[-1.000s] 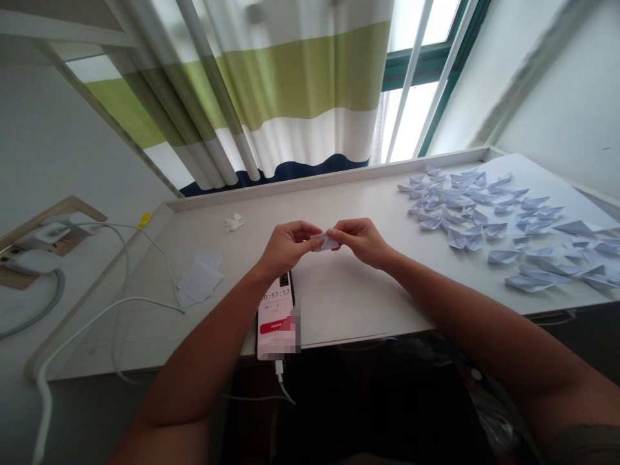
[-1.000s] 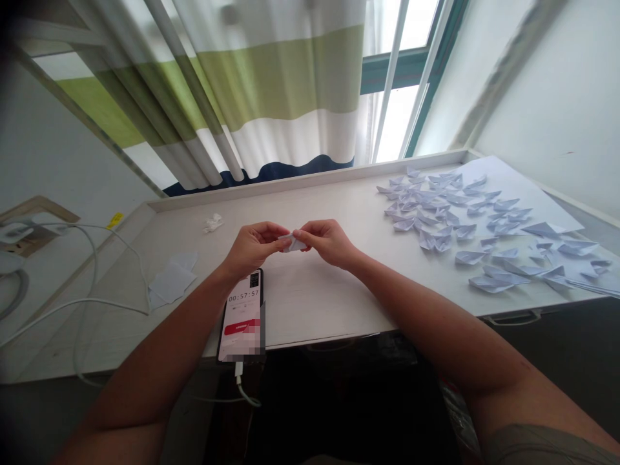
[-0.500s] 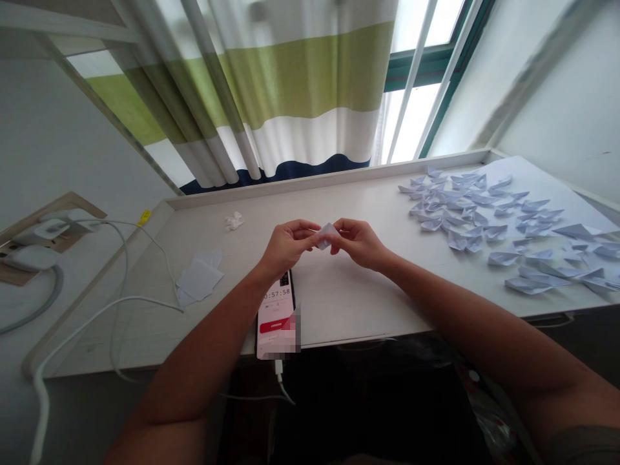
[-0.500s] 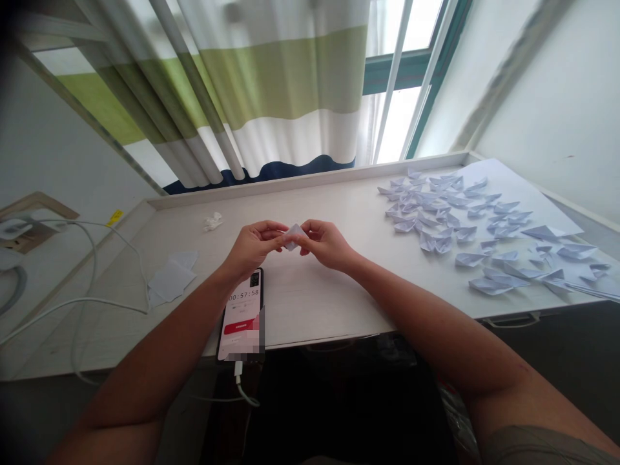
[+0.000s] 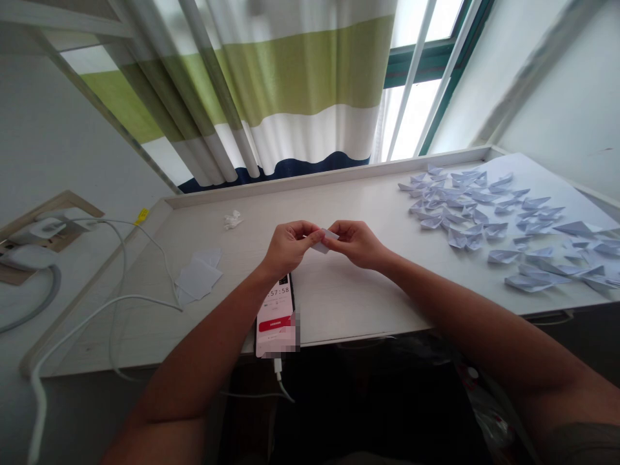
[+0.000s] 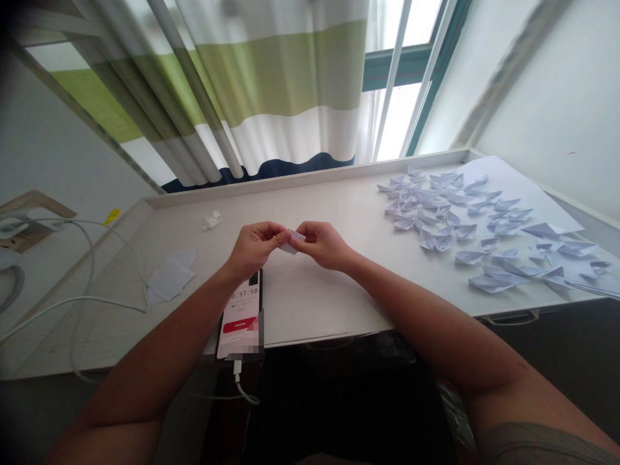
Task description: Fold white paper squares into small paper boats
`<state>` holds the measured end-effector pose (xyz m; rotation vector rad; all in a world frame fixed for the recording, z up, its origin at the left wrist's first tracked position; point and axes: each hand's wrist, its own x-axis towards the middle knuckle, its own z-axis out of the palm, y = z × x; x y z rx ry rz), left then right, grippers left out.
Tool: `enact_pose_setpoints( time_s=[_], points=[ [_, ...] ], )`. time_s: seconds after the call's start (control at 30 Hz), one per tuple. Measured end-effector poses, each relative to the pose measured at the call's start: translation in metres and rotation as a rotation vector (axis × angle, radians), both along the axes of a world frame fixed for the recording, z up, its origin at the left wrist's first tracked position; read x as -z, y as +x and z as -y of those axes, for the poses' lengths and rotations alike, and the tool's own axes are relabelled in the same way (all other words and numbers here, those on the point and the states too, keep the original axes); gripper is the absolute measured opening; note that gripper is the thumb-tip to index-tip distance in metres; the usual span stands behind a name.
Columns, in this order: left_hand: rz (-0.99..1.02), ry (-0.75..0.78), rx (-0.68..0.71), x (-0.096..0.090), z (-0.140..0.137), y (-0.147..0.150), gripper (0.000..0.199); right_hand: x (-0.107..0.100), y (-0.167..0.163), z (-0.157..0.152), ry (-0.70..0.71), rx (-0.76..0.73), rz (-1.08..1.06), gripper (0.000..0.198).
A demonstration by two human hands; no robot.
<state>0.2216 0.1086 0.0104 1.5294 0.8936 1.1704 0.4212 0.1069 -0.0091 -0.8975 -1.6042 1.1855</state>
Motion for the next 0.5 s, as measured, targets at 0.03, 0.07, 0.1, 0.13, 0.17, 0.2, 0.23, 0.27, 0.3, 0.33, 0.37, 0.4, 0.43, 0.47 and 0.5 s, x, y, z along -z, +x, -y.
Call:
enact_pose_setpoints(
  time_s=[0.03, 0.07, 0.1, 0.13, 0.17, 0.2, 0.23, 0.27, 0.3, 0.33, 0.37, 0.4, 0.43, 0.47, 0.5],
  points=[
    [0.017, 0.006, -0.002, 0.0006, -0.0005, 0.0006, 0.036, 0.0001, -0.0001, -0.0002, -0.004, -0.016, -0.013, 0.058],
    [0.03, 0.012, -0.006, 0.001, -0.0009, 0.0011, 0.037, 0.0, -0.0002, -0.0003, -0.006, -0.035, -0.023, 0.058],
    [0.038, 0.016, -0.009, 0.0012, -0.0012, 0.0014, 0.038, -0.0002, -0.0002, -0.0002, -0.007, -0.053, -0.028, 0.057],
    [0.038, 0.018, -0.009, 0.0012, -0.0014, 0.0016, 0.039, -0.0004, -0.0001, 0.0001, -0.005, -0.067, -0.029, 0.057],
    [0.033, 0.018, -0.007, 0.001, -0.0014, 0.0016, 0.039, -0.0006, 0.0001, 0.0005, -0.001, -0.077, -0.028, 0.056],
    [0.026, 0.021, -0.006, 0.0006, -0.0013, 0.0014, 0.039, -0.0007, 0.0003, 0.0009, 0.004, -0.083, -0.025, 0.056],
    [0.015, 0.026, -0.008, 0.0, -0.001, 0.0009, 0.038, -0.0008, 0.0006, 0.0014, 0.01, -0.086, -0.02, 0.056],
    [-0.002, 0.034, -0.011, -0.0007, -0.0007, 0.0002, 0.037, -0.0007, 0.0011, 0.0018, 0.016, -0.087, -0.01, 0.056],
    [-0.026, 0.044, -0.012, -0.0015, -0.0005, -0.0007, 0.036, -0.0005, 0.0015, 0.0021, 0.023, -0.085, 0.005, 0.056],
    [-0.053, 0.054, -0.01, -0.0024, -0.0004, -0.0019, 0.034, -0.0003, 0.0021, 0.0022, 0.033, -0.082, 0.026, 0.057],
    [-0.085, 0.062, -0.005, -0.0031, -0.0006, -0.0032, 0.033, -0.0001, 0.0026, 0.0021, 0.047, -0.077, 0.051, 0.056],
    [-0.117, 0.068, 0.0, -0.0036, -0.001, -0.0046, 0.031, 0.0001, 0.0031, 0.002, 0.066, -0.071, 0.077, 0.055],
    [-0.144, 0.075, 0.0, -0.0039, -0.0017, -0.0059, 0.03, 0.0003, 0.0035, 0.0016, 0.09, -0.061, 0.102, 0.055],
    [-0.16, 0.082, -0.006, -0.0041, -0.0026, -0.007, 0.028, 0.0005, 0.0037, 0.0013, 0.113, -0.044, 0.12, 0.054],
    [-0.165, 0.084, -0.014, -0.0041, -0.0035, -0.0078, 0.027, 0.0006, 0.0038, 0.001, 0.132, -0.022, 0.128, 0.053]
  ],
)
